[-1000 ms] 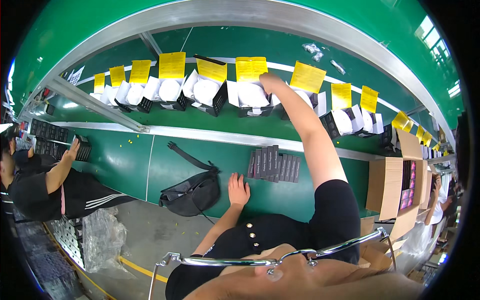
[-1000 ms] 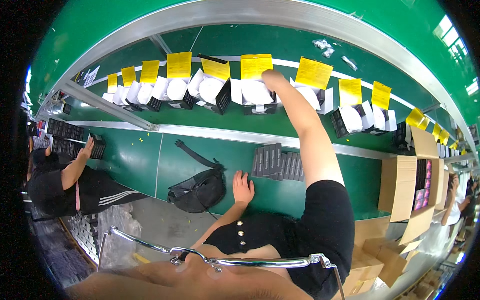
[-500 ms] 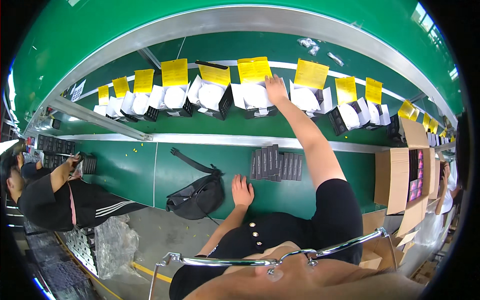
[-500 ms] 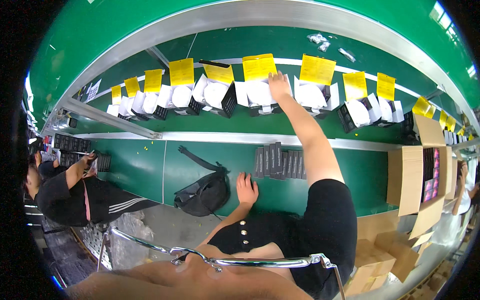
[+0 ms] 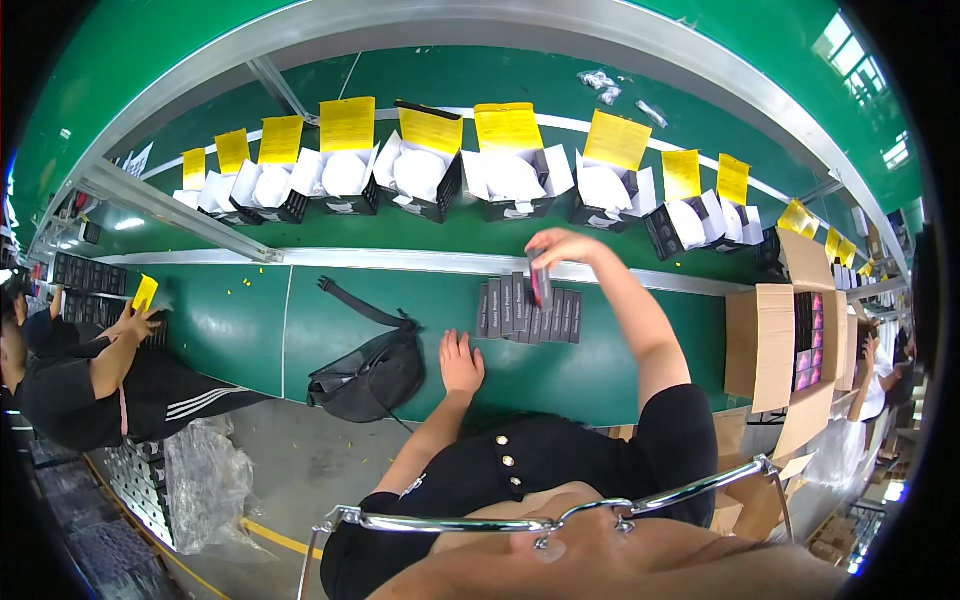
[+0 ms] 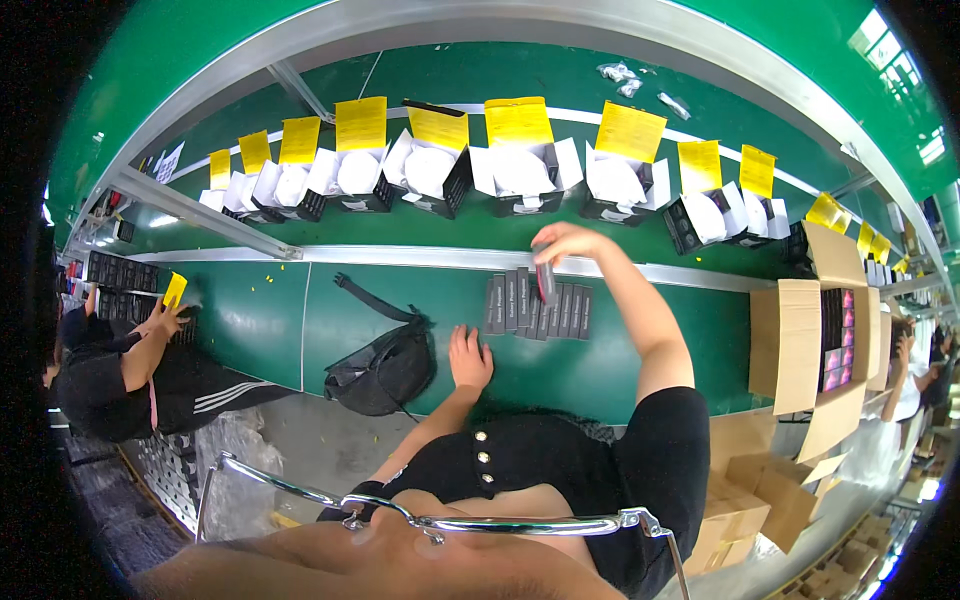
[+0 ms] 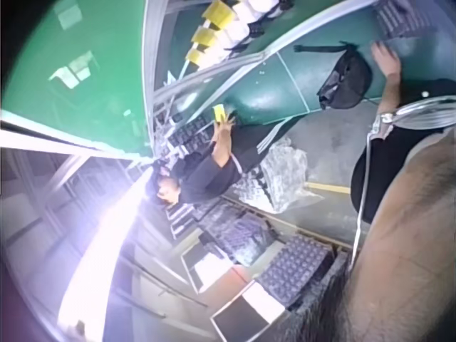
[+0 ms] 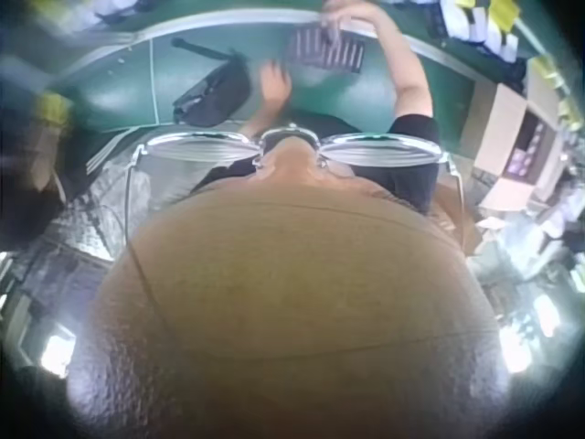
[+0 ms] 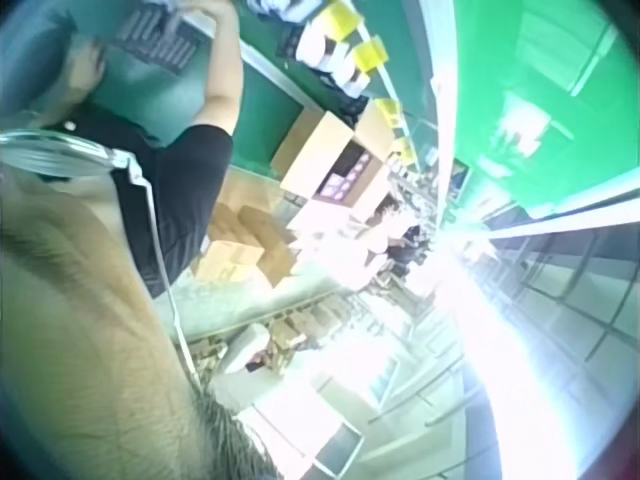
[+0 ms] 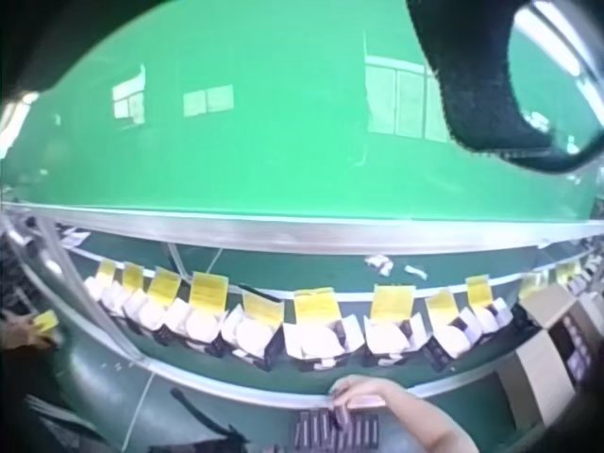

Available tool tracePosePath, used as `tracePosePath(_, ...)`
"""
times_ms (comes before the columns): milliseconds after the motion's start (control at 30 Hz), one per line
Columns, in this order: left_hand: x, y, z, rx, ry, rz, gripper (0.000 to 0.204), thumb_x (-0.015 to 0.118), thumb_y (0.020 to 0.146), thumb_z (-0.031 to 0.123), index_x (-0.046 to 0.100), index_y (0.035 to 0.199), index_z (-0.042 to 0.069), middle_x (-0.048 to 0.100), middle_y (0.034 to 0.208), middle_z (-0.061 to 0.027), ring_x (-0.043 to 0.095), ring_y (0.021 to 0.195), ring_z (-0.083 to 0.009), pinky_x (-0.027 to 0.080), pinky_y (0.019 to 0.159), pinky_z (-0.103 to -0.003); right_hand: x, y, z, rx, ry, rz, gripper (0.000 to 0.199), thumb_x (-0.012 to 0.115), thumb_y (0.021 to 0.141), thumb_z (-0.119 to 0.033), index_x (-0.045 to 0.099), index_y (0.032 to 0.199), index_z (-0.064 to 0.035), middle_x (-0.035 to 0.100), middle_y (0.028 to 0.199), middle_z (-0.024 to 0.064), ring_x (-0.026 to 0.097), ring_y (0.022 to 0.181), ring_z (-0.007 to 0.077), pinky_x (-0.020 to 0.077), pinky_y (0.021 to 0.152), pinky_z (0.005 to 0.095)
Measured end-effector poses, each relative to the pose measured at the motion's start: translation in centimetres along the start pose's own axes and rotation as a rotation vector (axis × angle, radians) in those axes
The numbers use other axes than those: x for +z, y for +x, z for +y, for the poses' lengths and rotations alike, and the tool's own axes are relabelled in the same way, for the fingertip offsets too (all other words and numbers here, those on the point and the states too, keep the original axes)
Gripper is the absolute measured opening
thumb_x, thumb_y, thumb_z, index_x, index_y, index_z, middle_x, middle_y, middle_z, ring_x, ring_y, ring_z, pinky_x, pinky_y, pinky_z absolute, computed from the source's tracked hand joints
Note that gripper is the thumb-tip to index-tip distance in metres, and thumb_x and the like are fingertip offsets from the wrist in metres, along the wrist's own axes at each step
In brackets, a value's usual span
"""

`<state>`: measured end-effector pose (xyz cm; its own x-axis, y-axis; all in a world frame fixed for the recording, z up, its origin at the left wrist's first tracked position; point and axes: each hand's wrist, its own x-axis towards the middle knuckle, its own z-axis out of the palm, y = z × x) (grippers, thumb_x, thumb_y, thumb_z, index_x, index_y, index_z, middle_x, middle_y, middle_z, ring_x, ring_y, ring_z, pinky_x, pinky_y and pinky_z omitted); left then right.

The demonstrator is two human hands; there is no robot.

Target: The person takes small boxes out of a cardboard box and places them on the workbench, then inserts them one at a time into product packaging boxes along the assembly line by hand.

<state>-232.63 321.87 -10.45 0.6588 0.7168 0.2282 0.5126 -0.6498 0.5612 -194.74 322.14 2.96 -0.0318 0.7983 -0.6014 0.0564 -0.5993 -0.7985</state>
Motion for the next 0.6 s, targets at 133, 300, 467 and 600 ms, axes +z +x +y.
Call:
tracePosePath(133, -0.8, 0.2, -0.9, -0.009, -0.002, -0.003, 0.047, 0.061, 0.087, 0.019, 0.049, 0.128, 0.000, 0.044, 0.137, -0.0242, 0.038, 0.133, -0.0432, 0.031, 0.112, -0.055, -1.2, 0.2, -9.5, -0.228, 0.037, 0.304, 0.056, 0.085, 0.075, -0.021, 0.060, 0.121, -0.0027, 0.066, 0.109, 0.0068, 0.064, 0.093, 0.0151, 0.0549, 0.076, 0.0284)
tracePosePath(300, -1.7, 0.4, -2.1, -0.008, -0.020, 0.005, 0.047, 0.061, 0.087, 0.019, 0.048, 0.129, 0.000, 0.044, 0.137, -0.0235, 0.038, 0.133, -0.0424, 0.031, 0.112, -0.055, 1.3, 8.0, -18.1, -0.683, -0.229, 0.912, 0.076, 0.092, 0.064, -0.038, 0.061, 0.122, 0.0007, 0.067, 0.115, 0.0134, 0.067, 0.093, 0.0206, 0.0558, 0.078, 0.0324)
tracePosePath(467, -2.7, 1.0, -3.0, 0.044, -0.052, 0.006, 0.047, 0.061, 0.087, 0.019, 0.048, 0.129, 0.000, 0.045, 0.136, -0.0238, 0.038, 0.133, -0.0428, 0.031, 0.112, -0.055, 4.4, 15.4, -20.5, -0.774, -0.928, 1.017, 0.065, 0.089, 0.057, -0.027, 0.062, 0.110, 0.0010, 0.064, 0.098, 0.0190, 0.066, 0.087, 0.0350, 0.0559, 0.078, 0.0419)
tracePosePath(600, -3.2, 0.9, -4.6, 0.009, -0.038, 0.014, 0.046, 0.061, 0.087, 0.019, 0.048, 0.127, 0.000, 0.045, 0.136, -0.0243, 0.039, 0.132, -0.0441, 0.031, 0.112, -0.055, 7.4, 19.3, -20.9, -0.328, -1.041, 0.972, 0.047, 0.081, 0.061, -0.016, 0.061, 0.100, 0.0020, 0.063, 0.100, 0.0229, 0.065, 0.094, 0.0394, 0.0555, 0.082, 0.0465)
